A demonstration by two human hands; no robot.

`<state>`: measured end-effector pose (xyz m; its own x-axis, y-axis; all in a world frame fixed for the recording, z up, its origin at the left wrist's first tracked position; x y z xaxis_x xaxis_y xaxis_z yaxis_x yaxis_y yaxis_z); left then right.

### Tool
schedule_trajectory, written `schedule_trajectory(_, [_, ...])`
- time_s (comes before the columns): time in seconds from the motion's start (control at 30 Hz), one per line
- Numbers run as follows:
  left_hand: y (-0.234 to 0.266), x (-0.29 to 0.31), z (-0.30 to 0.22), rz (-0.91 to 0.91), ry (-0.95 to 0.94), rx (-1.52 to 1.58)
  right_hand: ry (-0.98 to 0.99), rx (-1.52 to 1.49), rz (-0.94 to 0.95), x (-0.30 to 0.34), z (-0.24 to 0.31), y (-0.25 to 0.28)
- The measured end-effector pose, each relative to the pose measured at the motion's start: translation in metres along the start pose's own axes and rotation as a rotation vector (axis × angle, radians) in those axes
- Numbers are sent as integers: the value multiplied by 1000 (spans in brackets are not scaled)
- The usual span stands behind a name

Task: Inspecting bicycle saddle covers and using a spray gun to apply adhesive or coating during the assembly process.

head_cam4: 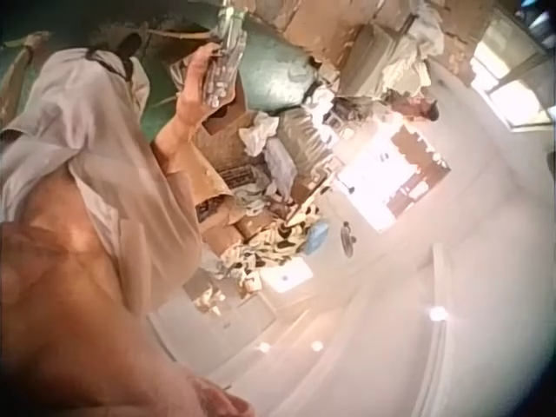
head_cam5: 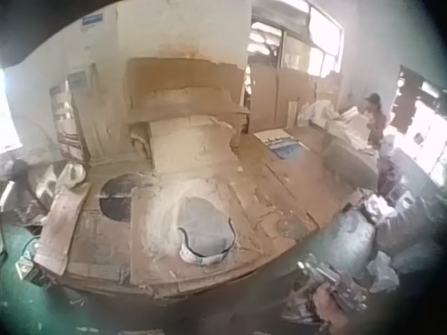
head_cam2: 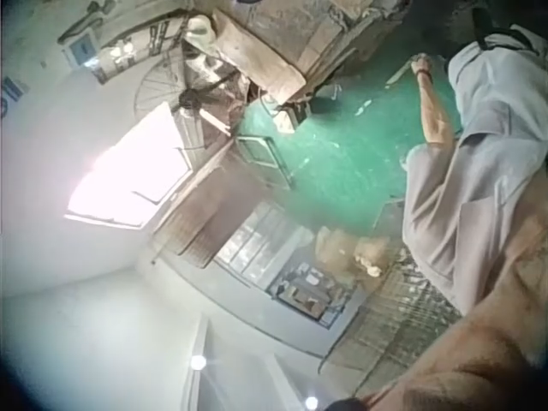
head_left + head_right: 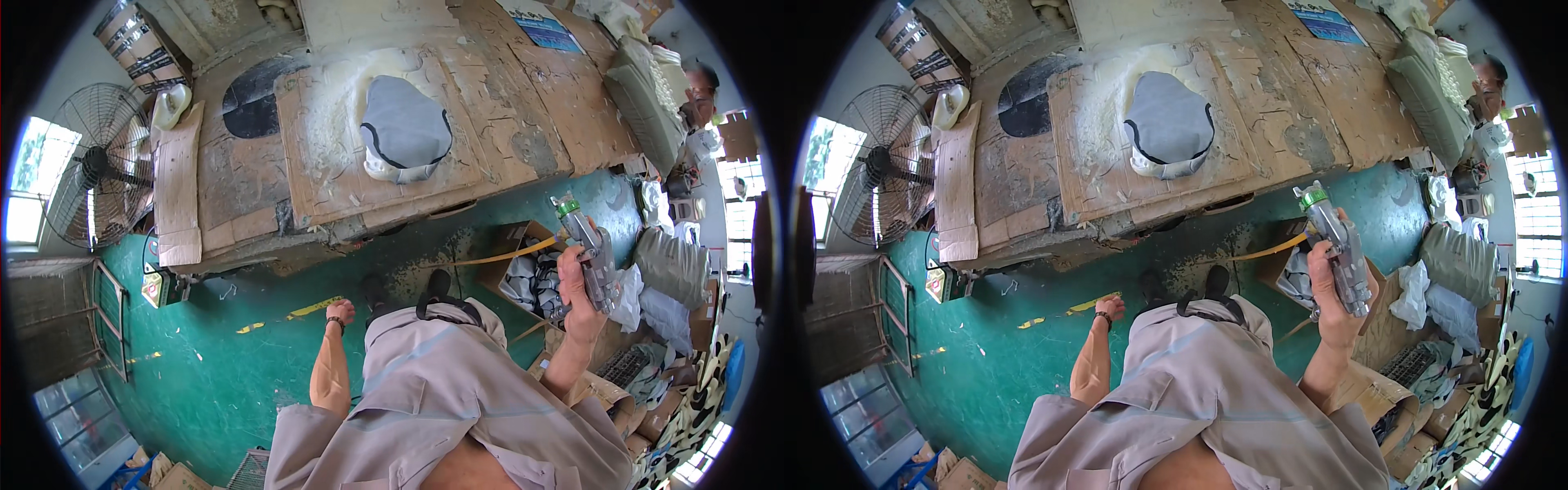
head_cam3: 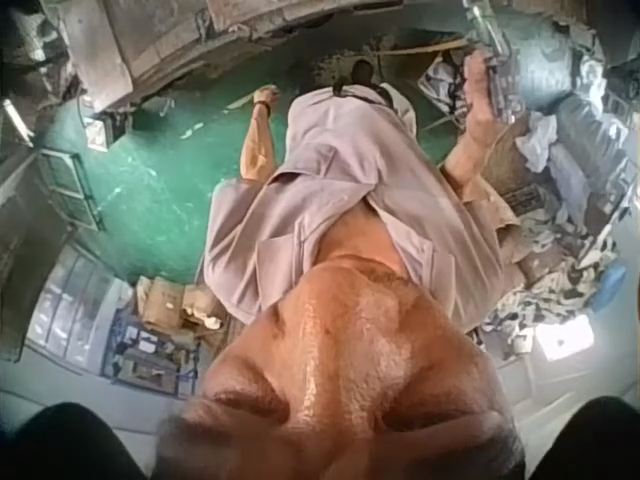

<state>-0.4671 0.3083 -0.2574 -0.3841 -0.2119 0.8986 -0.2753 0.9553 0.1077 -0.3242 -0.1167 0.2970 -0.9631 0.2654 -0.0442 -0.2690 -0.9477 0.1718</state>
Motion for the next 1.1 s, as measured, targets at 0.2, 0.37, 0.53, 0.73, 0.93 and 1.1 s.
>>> schedule_trajectory(0.2, [-8,4,-17,-39,-77,-54,8,50,-38,0,-1,0])
schedule_trajectory(0.37, [-6,9,-15,-51,-77,-56,-18,74,-29,1,0,-1])
schedule_trajectory(0.53, [-6,9,6,-31,-66,-12,1,123,-53,-1,-1,-6])
schedule_trajectory(0.73, [-10,11,27,-15,14,14,24,184,-39,0,4,-9])
schedule_trajectory(0.93, [-10,10,31,-14,20,65,15,119,-2,6,9,-12])
schedule_trajectory(1.1, [-7,4,28,-21,12,55,11,93,26,8,17,-23])
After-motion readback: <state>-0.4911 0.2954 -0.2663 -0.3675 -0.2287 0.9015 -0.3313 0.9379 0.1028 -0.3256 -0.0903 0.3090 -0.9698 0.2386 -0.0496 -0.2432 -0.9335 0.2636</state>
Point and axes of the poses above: each hand's wrist, its own x-axis away from the middle knuckle, its own y-axis out of the back of the hand, z = x × y, the point moved 2 cm from there along -x, towards the middle knuckle, and after that the axes turned 6 degrees about -y, right-handed, at the moved point
